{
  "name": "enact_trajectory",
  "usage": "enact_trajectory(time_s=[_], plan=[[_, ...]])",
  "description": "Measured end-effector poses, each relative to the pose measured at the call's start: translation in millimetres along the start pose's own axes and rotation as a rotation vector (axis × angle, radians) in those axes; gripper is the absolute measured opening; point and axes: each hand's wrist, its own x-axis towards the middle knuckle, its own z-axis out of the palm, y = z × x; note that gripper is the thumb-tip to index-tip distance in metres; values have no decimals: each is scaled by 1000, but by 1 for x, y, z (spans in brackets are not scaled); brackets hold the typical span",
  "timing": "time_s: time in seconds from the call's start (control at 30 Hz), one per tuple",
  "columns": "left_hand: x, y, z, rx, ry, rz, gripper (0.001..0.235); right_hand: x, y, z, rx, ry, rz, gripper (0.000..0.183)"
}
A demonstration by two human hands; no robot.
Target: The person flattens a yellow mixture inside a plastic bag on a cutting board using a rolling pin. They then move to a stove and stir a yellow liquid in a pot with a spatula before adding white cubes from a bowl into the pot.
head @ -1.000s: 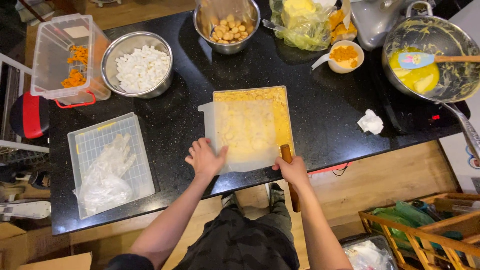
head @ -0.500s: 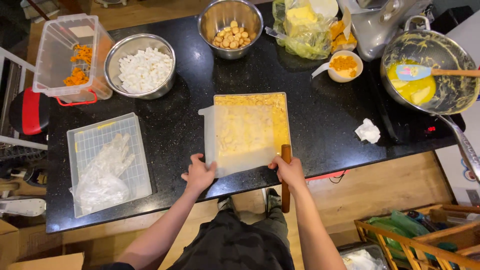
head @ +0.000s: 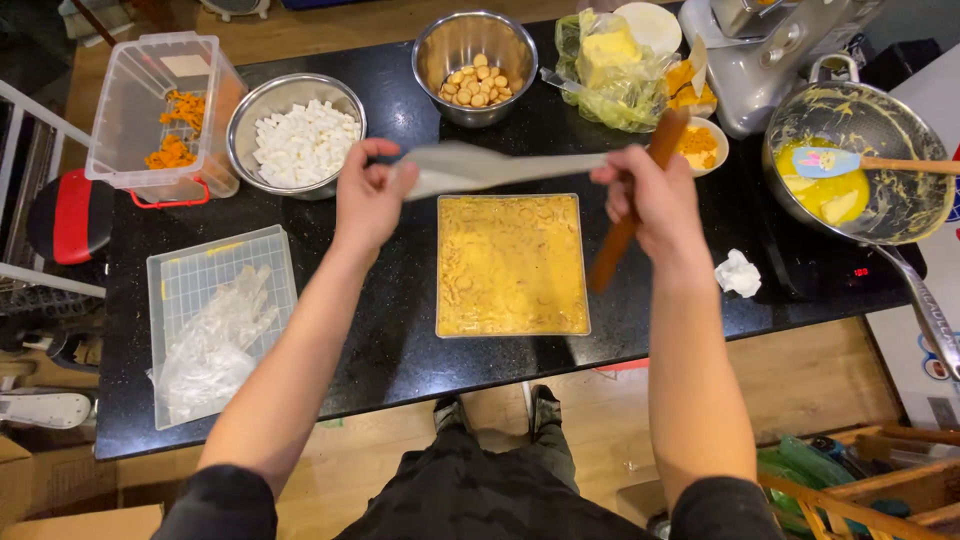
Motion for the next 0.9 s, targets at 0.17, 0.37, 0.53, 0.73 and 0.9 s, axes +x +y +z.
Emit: enact_trajectory(time_s=[0.17, 0.37, 0.53, 0.73, 0.9], plan=[[-82, -96, -16, 79, -56, -119, 36, -45, 74, -56, -485, -91, 30, 27], [-157, -182, -19, 648, -168, -474, 39, -69, 222, -100, -1063, -77, 367, 31], [-173, -193, -17, 609, -208, -512, 56, -81, 174, -47, -1471, -152, 476, 59], [-163, -236, -19, 569, -210, -490, 40, -50, 203, 61, -1321, -118, -607, 58], [-163, -248, -18, 397, -141, -468, 25, 0, 295, 104, -1454, -333, -677, 53]])
